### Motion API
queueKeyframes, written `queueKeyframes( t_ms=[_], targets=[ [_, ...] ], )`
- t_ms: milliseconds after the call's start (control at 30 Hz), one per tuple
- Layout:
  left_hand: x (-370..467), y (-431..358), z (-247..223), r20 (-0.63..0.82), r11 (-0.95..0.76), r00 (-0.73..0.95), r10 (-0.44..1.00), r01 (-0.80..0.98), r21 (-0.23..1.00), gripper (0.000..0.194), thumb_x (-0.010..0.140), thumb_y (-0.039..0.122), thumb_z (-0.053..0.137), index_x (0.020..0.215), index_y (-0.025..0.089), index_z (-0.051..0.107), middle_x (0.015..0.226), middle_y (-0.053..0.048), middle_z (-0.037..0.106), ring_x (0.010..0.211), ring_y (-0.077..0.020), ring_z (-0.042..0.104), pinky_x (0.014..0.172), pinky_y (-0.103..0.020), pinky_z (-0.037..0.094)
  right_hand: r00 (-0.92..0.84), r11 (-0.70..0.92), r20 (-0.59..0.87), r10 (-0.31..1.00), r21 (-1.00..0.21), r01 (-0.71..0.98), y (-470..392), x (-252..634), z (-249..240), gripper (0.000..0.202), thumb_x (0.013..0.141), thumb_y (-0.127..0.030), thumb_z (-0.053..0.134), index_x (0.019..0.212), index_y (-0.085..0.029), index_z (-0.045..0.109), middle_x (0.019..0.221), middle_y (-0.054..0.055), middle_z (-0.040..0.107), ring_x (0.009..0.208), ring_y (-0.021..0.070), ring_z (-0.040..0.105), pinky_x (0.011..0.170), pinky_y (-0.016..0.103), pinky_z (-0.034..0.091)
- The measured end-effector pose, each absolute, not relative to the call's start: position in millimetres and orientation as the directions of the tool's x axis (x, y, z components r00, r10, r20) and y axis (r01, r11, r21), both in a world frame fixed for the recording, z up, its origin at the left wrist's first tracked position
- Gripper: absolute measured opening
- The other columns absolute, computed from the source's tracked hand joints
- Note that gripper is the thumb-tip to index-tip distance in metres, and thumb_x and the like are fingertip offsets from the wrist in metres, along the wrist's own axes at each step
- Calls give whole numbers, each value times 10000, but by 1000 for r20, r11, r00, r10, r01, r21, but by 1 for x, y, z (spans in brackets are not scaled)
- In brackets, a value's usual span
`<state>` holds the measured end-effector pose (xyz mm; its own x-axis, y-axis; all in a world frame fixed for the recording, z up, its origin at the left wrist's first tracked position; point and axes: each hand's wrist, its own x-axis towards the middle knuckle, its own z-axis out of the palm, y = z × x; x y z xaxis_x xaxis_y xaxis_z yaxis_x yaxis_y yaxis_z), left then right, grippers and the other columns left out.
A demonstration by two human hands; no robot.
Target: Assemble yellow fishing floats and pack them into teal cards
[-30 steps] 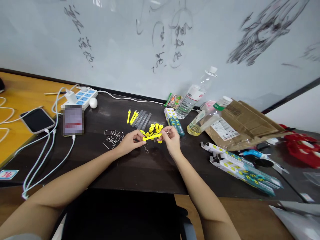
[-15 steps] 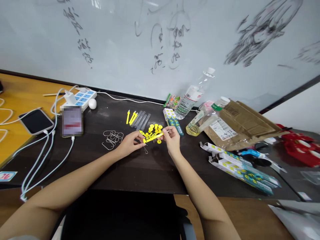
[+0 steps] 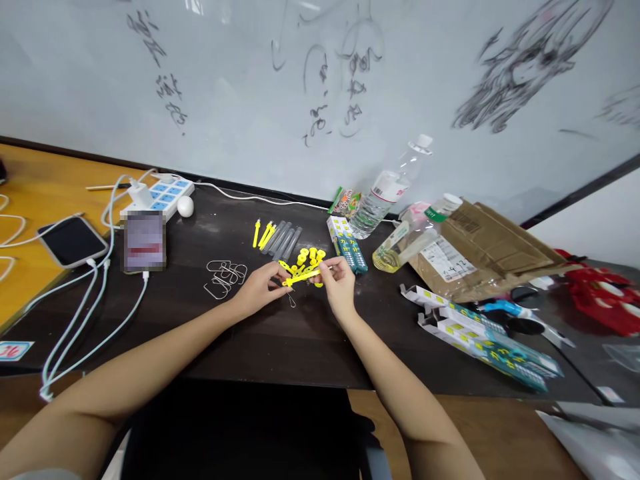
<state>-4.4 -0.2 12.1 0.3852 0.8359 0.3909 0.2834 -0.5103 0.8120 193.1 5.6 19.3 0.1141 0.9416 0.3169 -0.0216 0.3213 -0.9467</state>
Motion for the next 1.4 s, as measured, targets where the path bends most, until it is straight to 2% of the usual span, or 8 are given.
queueKeyframes(
  t_ms=[233,400,600,767,967,1100,1233,1400],
  targets=[
    [-7,1,15,476,-610,409,779,314,728,158,813,259,635,955,189,638,941,-35,669,877,-153,636,819,-311,506,-218,330,310,925,-942,61,-11,175,9,196,856,-396,556,903,-206,541,803,-9,551,587,87,546,498,209,464],
    [-7,1,16,376,-458,305,875,269,847,258,742,321,706,956,191,644,990,-50,699,835,-158,657,793,-316,524,-239,343,307,921,-931,124,-10,181,10,203,882,-403,511,955,-215,535,804,-6,531,609,84,496,517,195,430],
    [-4,4,16,172,-174,291,941,-20,985,388,726,339,705,1046,170,564,1002,-87,705,537,-87,604,485,-217,499,-239,240,232,943,-971,4,-5,180,8,253,822,-441,585,911,-212,525,690,-38,529,545,82,494,455,187,418],
    [-5,7,20,81,-36,226,971,-195,980,390,716,318,721,1038,163,565,1024,-81,697,630,-102,654,563,-222,544,-193,151,176,965,-979,-141,1,182,8,278,782,-430,636,893,-200,528,664,-40,586,514,77,517,445,188,440],
    [-7,12,18,-49,95,169,984,-282,955,321,701,336,743,943,148,647,796,-33,694,678,-104,660,611,-201,549,-187,147,179,966,-974,-175,0,183,10,289,769,-420,660,878,-195,515,682,-29,625,525,81,540,448,190,446],
    [-8,12,16,-67,115,168,983,-292,950,353,745,399,696,987,144,657,867,-66,709,780,-132,676,687,-230,558,-355,173,187,916,-982,-71,-6,178,7,282,779,-400,656,885,-205,482,719,-13,656,527,86,537,432,180,390],
    [-6,8,20,-54,94,177,983,-229,969,374,760,466,662,959,150,630,809,-41,692,690,-134,683,638,-246,559,-453,320,225,863,-936,144,-8,180,7,162,872,-359,535,898,-199,524,698,-14,634,544,93,524,539,219,426],
    [-4,5,23,-31,58,177,984,-150,987,387,728,506,674,905,168,614,759,-6,665,629,-137,676,588,-246,554,-569,636,318,758,-549,542,-7,192,18,250,866,-139,462,1036,-238,617,915,35,619,820,150,578,748,279,456]
  ],
)
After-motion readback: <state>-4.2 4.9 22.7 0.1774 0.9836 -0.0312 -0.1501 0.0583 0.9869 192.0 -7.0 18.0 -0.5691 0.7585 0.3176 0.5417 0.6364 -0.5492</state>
